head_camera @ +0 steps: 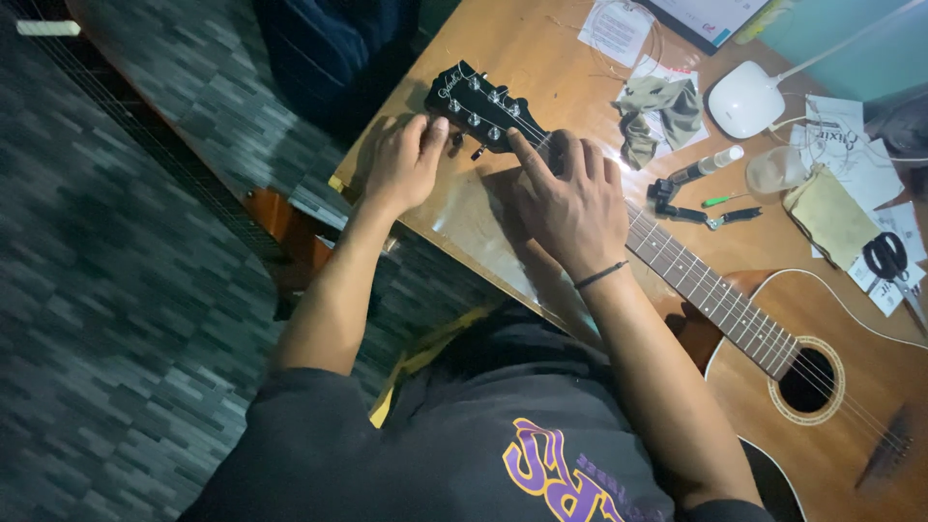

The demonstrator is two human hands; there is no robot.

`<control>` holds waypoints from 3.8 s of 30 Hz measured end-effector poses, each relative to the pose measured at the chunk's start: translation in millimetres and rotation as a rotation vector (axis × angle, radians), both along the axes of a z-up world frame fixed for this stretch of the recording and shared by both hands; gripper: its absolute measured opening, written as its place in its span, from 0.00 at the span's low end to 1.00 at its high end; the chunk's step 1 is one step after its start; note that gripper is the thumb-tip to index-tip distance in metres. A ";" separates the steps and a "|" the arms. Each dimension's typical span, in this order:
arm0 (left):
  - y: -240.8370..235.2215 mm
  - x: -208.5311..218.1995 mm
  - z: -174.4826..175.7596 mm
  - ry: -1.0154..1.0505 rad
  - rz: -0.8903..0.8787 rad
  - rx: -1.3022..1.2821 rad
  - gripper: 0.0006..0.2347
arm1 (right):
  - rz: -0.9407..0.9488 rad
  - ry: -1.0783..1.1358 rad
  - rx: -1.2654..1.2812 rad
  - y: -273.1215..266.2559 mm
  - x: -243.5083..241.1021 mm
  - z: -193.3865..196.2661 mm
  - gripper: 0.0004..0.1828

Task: The person replaces a guitar string on an acoustic guitar. They remove the old string from the bridge, thread a new string through the bridge hole, and tie a knot to secure it. Finally, they wind the string onto the tuning peg at the headstock.

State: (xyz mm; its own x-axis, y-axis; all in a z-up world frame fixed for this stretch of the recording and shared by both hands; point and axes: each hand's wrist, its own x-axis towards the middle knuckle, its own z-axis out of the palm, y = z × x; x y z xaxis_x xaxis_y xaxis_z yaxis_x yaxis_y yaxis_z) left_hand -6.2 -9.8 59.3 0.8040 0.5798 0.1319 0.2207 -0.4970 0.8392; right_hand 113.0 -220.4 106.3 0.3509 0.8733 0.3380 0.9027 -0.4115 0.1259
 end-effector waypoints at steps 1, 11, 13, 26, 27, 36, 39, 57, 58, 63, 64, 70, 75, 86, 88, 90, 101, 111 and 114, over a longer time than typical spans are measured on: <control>-0.8 1.3 2.7 0.110 0.032 -0.085 0.24 | 0.007 -0.014 0.007 0.5 0.5 0.7 0.33; -1.5 2.3 -33.8 -0.188 0.074 0.010 0.05 | -0.004 0.021 -0.025 -2.8 -0.9 2.1 0.35; -6.0 -0.5 -31.1 -0.189 0.107 0.063 0.05 | -0.005 0.027 -0.021 -4.6 -1.5 -0.8 0.35; 3.7 6.8 -35.4 0.032 0.057 0.011 0.11 | 0.017 -0.114 0.023 -0.7 1.2 -0.6 0.26; 1.9 2.4 -37.4 0.049 0.063 -0.003 0.11 | 0.024 -0.098 0.010 -1.5 -2.1 -0.6 0.26; 20.8 15.6 -16.6 -0.175 0.135 0.326 0.16 | -0.002 -0.069 0.008 4.8 -7.7 8.7 0.23; 28.1 20.5 -13.5 -0.183 0.069 0.320 0.10 | -0.027 -0.041 -0.015 5.3 -6.1 6.1 0.25; 23.5 7.2 3.0 -0.410 -0.088 0.226 0.07 | 0.069 0.295 0.156 58.0 11.2 10.4 0.17; 25.5 7.9 5.8 -0.417 -0.097 0.244 0.08 | 0.046 0.316 0.115 69.9 12.4 10.3 0.15; 25.8 7.7 6.3 -0.395 -0.086 0.234 0.04 | 0.061 0.249 0.074 99.2 18.6 -4.6 0.11; 28.3 9.1 5.9 -0.377 -0.086 0.243 0.04 | 0.055 0.308 0.086 103.4 20.2 -5.0 0.09; 30.5 12.3 1.5 -0.361 -0.053 0.420 0.06 | 0.054 0.433 0.111 109.9 21.5 -9.2 0.07; 29.4 15.1 1.0 -0.328 0.010 0.491 0.07 | 0.048 0.288 0.099 111.0 18.0 -14.9 0.09; 32.2 11.8 7.1 -0.269 -0.013 0.335 0.06 | 0.111 0.290 0.048 107.5 12.7 0.2 0.09; 33.2 12.4 4.9 -0.282 -0.013 0.320 0.05 | 0.130 0.285 0.073 105.3 13.6 -3.3 0.09; 32.4 12.7 3.1 -0.291 -0.011 0.300 0.05 | 0.148 0.283 0.094 103.6 13.1 -5.7 0.09; 41.7 14.0 0.3 -0.363 -0.136 -0.054 0.05 | 0.236 0.260 0.139 103.4 16.5 -4.1 0.11; 37.2 11.5 -15.7 -0.346 -0.048 0.037 0.14 | 0.164 0.337 0.081 102.0 13.5 -1.8 0.11; 37.1 11.8 -9.6 -0.448 -0.099 0.088 0.13 | 0.234 0.342 0.140 102.4 16.7 -0.2 0.11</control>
State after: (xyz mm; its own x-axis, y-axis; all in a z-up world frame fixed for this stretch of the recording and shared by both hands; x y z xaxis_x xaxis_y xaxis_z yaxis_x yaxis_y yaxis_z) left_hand 5.7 27.4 49.7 0.7071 0.4743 0.5245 -0.2060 -0.5713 0.7944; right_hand 129.8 -118.0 106.1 0.2609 0.8968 0.3574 0.9538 -0.1822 -0.2388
